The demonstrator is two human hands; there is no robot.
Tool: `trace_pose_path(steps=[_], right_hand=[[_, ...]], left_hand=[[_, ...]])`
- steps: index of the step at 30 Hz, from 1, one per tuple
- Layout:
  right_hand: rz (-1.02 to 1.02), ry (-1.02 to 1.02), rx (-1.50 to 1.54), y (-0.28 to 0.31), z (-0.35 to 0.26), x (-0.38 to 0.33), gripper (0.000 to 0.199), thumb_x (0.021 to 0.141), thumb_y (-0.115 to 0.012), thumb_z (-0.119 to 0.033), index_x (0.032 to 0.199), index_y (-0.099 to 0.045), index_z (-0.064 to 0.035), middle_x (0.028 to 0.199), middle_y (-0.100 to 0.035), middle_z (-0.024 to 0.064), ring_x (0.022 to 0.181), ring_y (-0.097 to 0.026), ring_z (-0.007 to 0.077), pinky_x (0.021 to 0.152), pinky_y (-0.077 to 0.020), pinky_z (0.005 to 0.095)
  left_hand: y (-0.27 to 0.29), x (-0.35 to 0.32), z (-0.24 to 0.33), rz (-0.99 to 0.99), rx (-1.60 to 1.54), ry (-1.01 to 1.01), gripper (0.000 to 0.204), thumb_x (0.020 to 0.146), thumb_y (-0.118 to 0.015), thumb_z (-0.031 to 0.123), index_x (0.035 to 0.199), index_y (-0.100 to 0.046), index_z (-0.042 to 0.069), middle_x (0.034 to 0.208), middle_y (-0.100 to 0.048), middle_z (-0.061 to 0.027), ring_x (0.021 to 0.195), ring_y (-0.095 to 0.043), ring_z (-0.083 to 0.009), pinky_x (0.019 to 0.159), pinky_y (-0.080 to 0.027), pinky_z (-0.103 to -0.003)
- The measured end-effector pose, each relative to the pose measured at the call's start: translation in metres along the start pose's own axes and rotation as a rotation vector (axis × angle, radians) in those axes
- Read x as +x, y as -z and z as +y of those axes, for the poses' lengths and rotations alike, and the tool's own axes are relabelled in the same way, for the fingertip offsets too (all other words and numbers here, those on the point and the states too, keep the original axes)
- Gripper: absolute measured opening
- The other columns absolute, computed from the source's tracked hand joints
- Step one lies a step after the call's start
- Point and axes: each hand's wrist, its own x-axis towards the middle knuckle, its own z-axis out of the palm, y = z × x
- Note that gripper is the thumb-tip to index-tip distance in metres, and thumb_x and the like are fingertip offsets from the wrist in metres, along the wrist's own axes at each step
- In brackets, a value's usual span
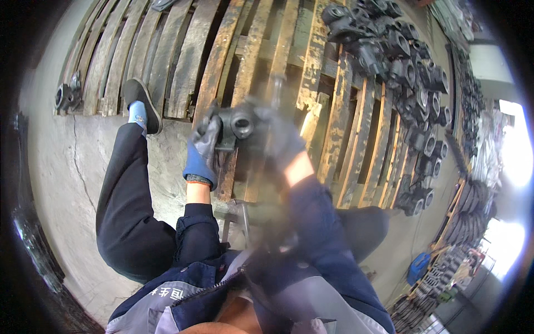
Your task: The person sits on the floor and uses a hammer to repeatedly strike and clean the edges of dark metal castings. They pick up each part, rotate it to access different sides, and tap it with the hammer before placing it back on a wooden pallet.
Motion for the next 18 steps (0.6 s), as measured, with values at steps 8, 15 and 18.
trace_pose_path(steps=[8, 15, 18], right_hand=[[-0.086, 0.362, -0.724, -0.118, -0.100, 0.114, 0.038, 0.095, -0.052, -0.024, 0.128, -0.063, -0.0103, 0.108, -0.070, 0.0109, 0.090, -0.071, 0.0258, 0.077, -0.0604, 0.0362], [0.186, 0.761, -1.610, -0.120, -0.110, 0.217, 0.025, 0.094, -0.054, -0.015, 0.113, -0.070, -0.0087, 0.095, -0.070, 0.0184, 0.089, -0.070, 0.0313, 0.080, -0.0568, 0.0413], [0.318, 0.899, -1.892, -0.079, -0.083, 0.206, 0.024, 0.096, -0.054, -0.014, 0.114, -0.069, -0.0137, 0.095, -0.070, 0.0193, 0.089, -0.070, 0.0311, 0.080, -0.0559, 0.0422]], left_hand=[[0.021, 0.027, 0.030, 0.207, -0.434, -0.107, 0.052, 0.100, -0.061, 0.026, 0.139, -0.047, -0.005, 0.127, -0.062, -0.0209, 0.120, -0.059, -0.0254, 0.107, -0.044, -0.036], [0.014, 0.031, 0.015, 0.184, -0.513, -0.105, 0.040, 0.095, -0.060, 0.009, 0.130, -0.053, -0.008, 0.115, -0.066, -0.0171, 0.105, -0.064, -0.0222, 0.094, -0.050, -0.031], [0.013, 0.024, 0.024, 0.200, -0.542, -0.109, 0.040, 0.096, -0.060, 0.013, 0.131, -0.052, -0.006, 0.120, -0.065, -0.0199, 0.112, -0.064, -0.0252, 0.097, -0.050, -0.033]])
